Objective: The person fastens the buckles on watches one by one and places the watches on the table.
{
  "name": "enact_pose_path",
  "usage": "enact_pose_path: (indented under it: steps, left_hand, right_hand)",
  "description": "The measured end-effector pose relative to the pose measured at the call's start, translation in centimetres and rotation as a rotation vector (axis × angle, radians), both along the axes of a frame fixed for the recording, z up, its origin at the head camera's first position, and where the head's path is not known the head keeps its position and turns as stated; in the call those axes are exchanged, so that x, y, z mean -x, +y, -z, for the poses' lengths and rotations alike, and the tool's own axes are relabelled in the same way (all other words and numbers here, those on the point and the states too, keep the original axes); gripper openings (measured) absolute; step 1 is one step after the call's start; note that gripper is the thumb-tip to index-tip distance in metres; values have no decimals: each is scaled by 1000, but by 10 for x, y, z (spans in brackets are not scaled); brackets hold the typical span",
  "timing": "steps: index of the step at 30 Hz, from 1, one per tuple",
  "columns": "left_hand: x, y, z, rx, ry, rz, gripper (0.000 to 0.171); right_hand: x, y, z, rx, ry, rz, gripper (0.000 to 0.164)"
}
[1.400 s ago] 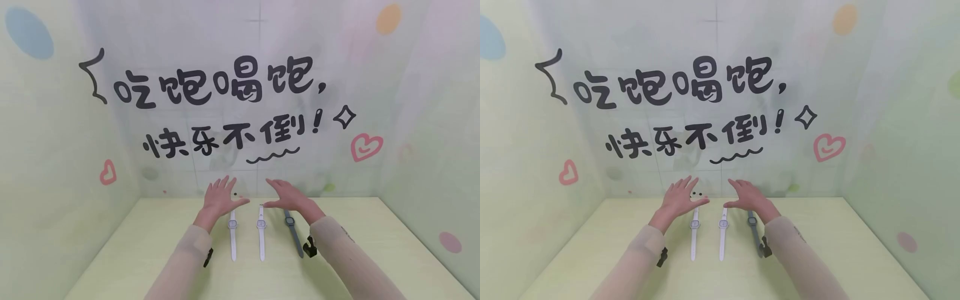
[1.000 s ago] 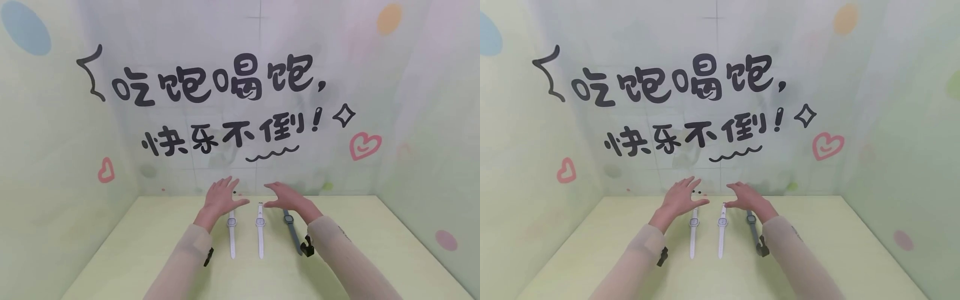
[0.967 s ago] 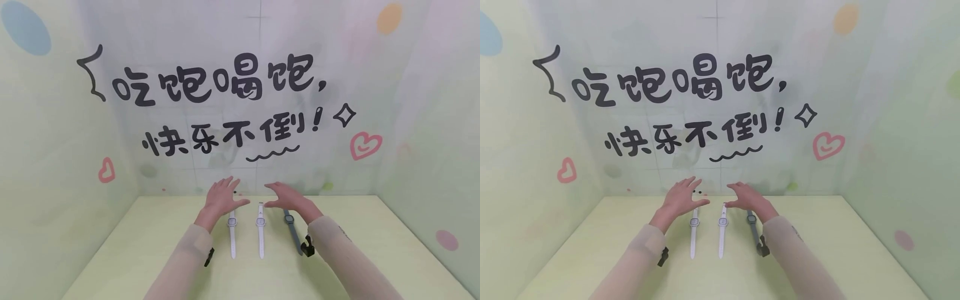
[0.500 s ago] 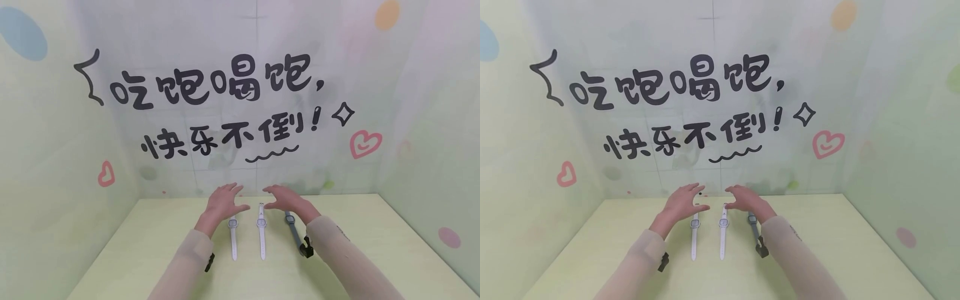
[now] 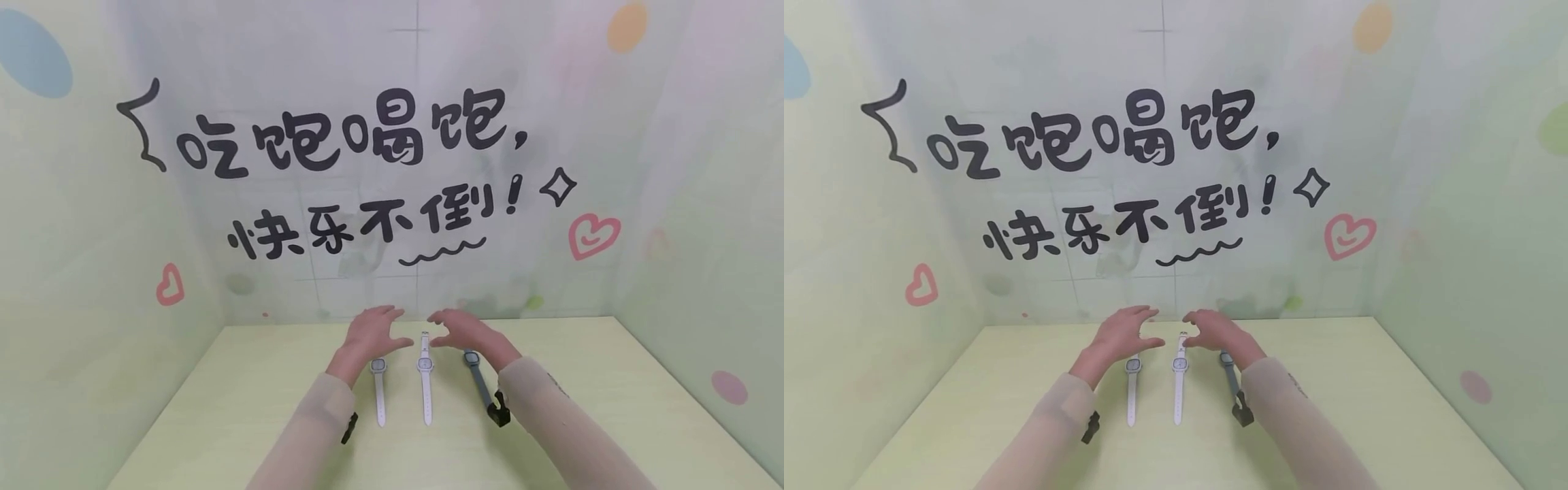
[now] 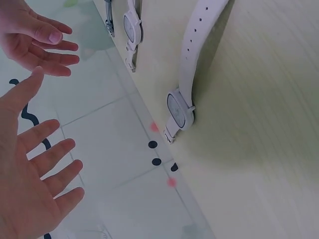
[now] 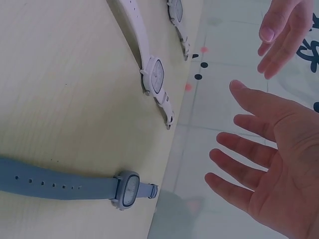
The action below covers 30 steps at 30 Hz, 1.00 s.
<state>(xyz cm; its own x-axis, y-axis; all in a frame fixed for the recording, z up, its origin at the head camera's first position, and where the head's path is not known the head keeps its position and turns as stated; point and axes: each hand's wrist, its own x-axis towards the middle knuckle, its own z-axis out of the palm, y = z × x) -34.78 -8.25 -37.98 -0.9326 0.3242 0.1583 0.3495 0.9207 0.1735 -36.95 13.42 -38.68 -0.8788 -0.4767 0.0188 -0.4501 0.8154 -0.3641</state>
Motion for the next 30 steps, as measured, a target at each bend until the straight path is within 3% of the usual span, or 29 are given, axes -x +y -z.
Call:
enact_pose_path:
  steps: [9, 20, 26, 30]
  left_hand:
    - [12, 10, 3, -43, -80, -16, 64]
    - [19, 26, 37, -150, -171, -18, 48]
    - [27, 39, 37, -211, -209, -50, 42]
    - [29, 44, 40, -221, -222, -75, 25]
  right_hand:
    - [-3, -1, 7, 28, -25, -6, 44]
    - [-35, -6, 24, 45, -79, -54, 20]
    - [-44, -10, 21, 49, -140, -41, 10]
    - [-49, -16, 23, 70, -216, 1, 13]
